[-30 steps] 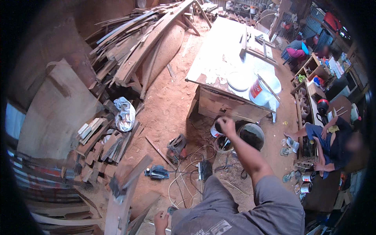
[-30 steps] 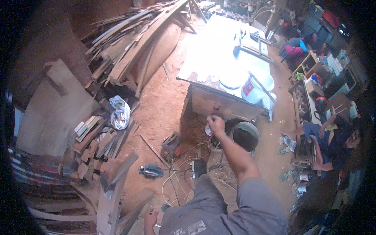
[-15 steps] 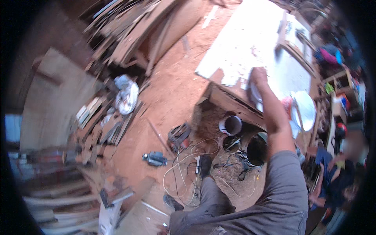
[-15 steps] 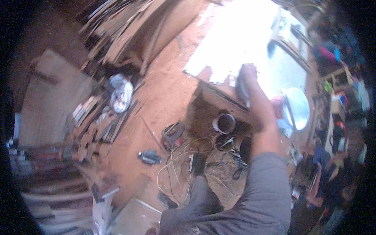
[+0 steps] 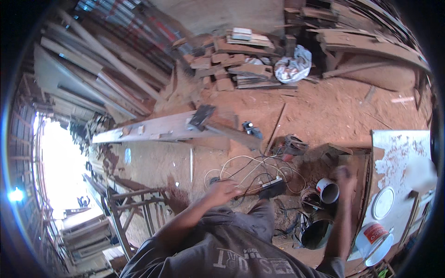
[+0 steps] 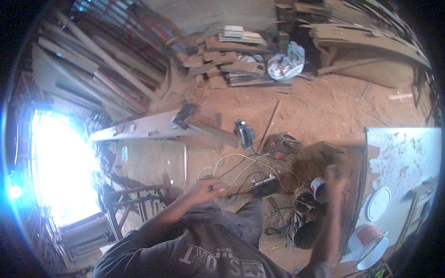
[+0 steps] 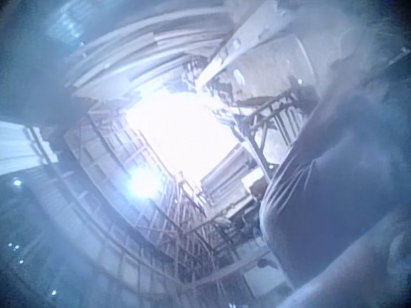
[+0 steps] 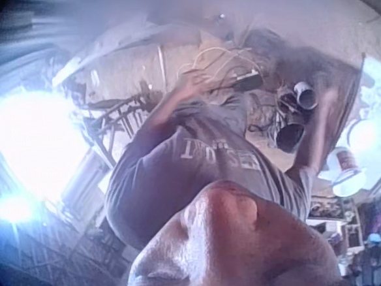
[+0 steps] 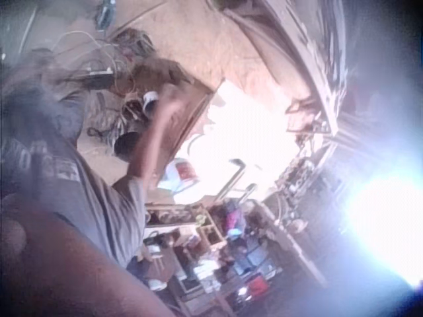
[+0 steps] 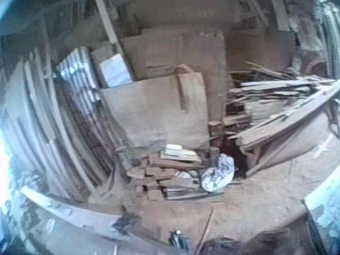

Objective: The person smooths a long wooden plank with a hand plane, then uses a power sander to further smooth the surface. They apply glue to a small wooden block and attach it to the plank, followed by additional hand planing to refine the joint.

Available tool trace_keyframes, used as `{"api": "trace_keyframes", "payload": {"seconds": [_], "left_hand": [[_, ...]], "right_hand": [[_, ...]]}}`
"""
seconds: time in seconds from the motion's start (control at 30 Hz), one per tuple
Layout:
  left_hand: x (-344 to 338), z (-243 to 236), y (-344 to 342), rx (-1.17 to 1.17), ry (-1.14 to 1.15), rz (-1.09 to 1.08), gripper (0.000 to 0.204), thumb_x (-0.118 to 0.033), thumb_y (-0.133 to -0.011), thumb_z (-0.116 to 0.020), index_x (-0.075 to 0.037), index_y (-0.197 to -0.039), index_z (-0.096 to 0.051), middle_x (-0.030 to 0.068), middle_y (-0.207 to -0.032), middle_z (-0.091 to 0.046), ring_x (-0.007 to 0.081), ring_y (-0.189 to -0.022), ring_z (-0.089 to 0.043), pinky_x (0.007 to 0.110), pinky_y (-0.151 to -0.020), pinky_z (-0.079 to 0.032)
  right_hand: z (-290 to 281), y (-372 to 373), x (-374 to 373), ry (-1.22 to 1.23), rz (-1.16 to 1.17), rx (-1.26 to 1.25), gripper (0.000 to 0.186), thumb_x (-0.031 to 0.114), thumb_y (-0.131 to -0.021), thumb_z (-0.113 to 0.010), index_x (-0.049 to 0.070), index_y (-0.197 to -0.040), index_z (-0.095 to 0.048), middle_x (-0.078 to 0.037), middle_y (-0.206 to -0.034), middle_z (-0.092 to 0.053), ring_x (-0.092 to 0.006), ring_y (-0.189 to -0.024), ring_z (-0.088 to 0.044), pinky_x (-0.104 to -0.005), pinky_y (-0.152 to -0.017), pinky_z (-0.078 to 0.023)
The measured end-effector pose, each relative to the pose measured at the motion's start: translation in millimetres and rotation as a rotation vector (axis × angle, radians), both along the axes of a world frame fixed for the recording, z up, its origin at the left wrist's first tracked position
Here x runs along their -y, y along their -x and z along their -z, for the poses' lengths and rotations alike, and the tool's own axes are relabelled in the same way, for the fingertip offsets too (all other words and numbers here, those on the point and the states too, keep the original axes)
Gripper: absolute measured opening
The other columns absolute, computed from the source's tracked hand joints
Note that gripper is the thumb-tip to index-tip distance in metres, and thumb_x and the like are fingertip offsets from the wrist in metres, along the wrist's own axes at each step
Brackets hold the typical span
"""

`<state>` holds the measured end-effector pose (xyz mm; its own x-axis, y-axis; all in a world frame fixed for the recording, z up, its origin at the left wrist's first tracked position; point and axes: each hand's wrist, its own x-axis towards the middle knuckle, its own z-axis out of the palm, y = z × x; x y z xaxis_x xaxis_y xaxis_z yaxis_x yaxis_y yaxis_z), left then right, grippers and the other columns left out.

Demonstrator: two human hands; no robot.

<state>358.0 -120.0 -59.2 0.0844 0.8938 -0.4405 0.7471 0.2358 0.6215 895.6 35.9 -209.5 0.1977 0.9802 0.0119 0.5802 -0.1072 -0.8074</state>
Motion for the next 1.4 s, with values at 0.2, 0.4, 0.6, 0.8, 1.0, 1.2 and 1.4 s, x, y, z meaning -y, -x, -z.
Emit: {"api": "trace_keyframes", "payload": {"seconds": [0.2, 0.4, 0.6, 0.8, 1.0, 1.2, 1.4], "left_hand": [[-7, -23, -9, 0.374, 0.012, -0.169, 0.038, -0.032, -0.101, -0.077, -0.007, -0.129, -0.073, 0.0134, -0.117, -0.078, 0.0263, -0.109, -0.078, 0.037, -0.093, -0.061], [24, -29, 107, 0.392, -0.126, -0.293, 0.026, -0.020, -0.101, -0.076, 0.000, -0.118, -0.074, 0.0124, -0.101, -0.081, 0.0207, -0.092, -0.079, 0.035, -0.084, -0.062], [45, -12, 224, 0.588, -0.131, -0.247, 0.022, -0.016, -0.100, -0.075, 0.000, -0.115, -0.074, 0.0108, -0.102, -0.080, 0.0168, -0.091, -0.076, 0.033, -0.084, -0.061], [59, -62, 328, 0.783, -0.135, -0.279, 0.018, -0.005, -0.101, -0.074, 0.000, -0.118, -0.069, 0.0059, -0.100, -0.077, 0.0102, -0.087, -0.072, 0.028, -0.074, -0.059], [78, -76, 388, 0.855, -0.151, -0.336, 0.016, -0.001, -0.101, -0.072, 0.002, -0.116, -0.069, 0.0053, -0.100, -0.076, 0.0099, -0.087, -0.072, 0.027, -0.077, -0.059], [82, -83, 420, 0.951, -0.135, -0.356, 0.015, 0.002, -0.100, -0.071, 0.000, -0.115, -0.069, 0.0046, -0.100, -0.076, 0.0096, -0.092, -0.071, 0.027, -0.083, -0.058], [85, -104, 447, 0.912, -0.116, -0.357, 0.014, -0.002, -0.101, -0.073, 0.000, -0.114, -0.070, 0.0033, -0.096, -0.075, 0.0069, -0.088, -0.069, 0.025, -0.077, -0.056]], "right_hand": [[-90, 318, 133, 0.550, -0.484, -0.706, 0.013, 0.003, -0.098, -0.073, -0.003, -0.109, -0.077, -0.008, -0.099, -0.079, -0.0136, -0.091, -0.071, -0.0309, -0.086, -0.057], [-173, 440, 143, 0.330, -0.516, -0.507, 0.022, 0.010, -0.096, -0.076, -0.003, -0.114, -0.077, -0.015, -0.097, -0.081, -0.0184, -0.088, -0.076, -0.0337, -0.081, -0.059], [-215, 558, 156, 0.222, -0.527, -0.257, 0.020, 0.010, -0.093, -0.078, -0.004, -0.107, -0.076, -0.015, -0.095, -0.080, -0.0206, -0.087, -0.078, -0.0350, -0.078, -0.060], [-233, 668, 186, 0.113, -0.458, -0.327, 0.017, 0.007, -0.094, -0.075, -0.003, -0.108, -0.076, -0.010, -0.097, -0.080, -0.0122, -0.087, -0.072, -0.0297, -0.078, -0.057], [-255, 727, 196, 0.184, -0.536, -0.244, 0.019, 0.013, -0.098, -0.073, -0.002, -0.109, -0.078, -0.015, -0.098, -0.081, -0.0150, -0.091, -0.074, -0.0343, -0.081, -0.058], [-273, 756, 186, 0.116, -0.647, -0.188, 0.019, 0.013, -0.098, -0.075, -0.003, -0.106, -0.079, -0.011, -0.086, -0.078, -0.0120, -0.079, -0.070, -0.0320, -0.074, -0.056], [-305, 778, 179, 0.259, -0.698, -0.249, 0.020, 0.014, -0.098, -0.075, -0.004, -0.105, -0.078, -0.010, -0.084, -0.077, -0.0096, -0.078, -0.066, -0.0319, -0.072, -0.055]]}}
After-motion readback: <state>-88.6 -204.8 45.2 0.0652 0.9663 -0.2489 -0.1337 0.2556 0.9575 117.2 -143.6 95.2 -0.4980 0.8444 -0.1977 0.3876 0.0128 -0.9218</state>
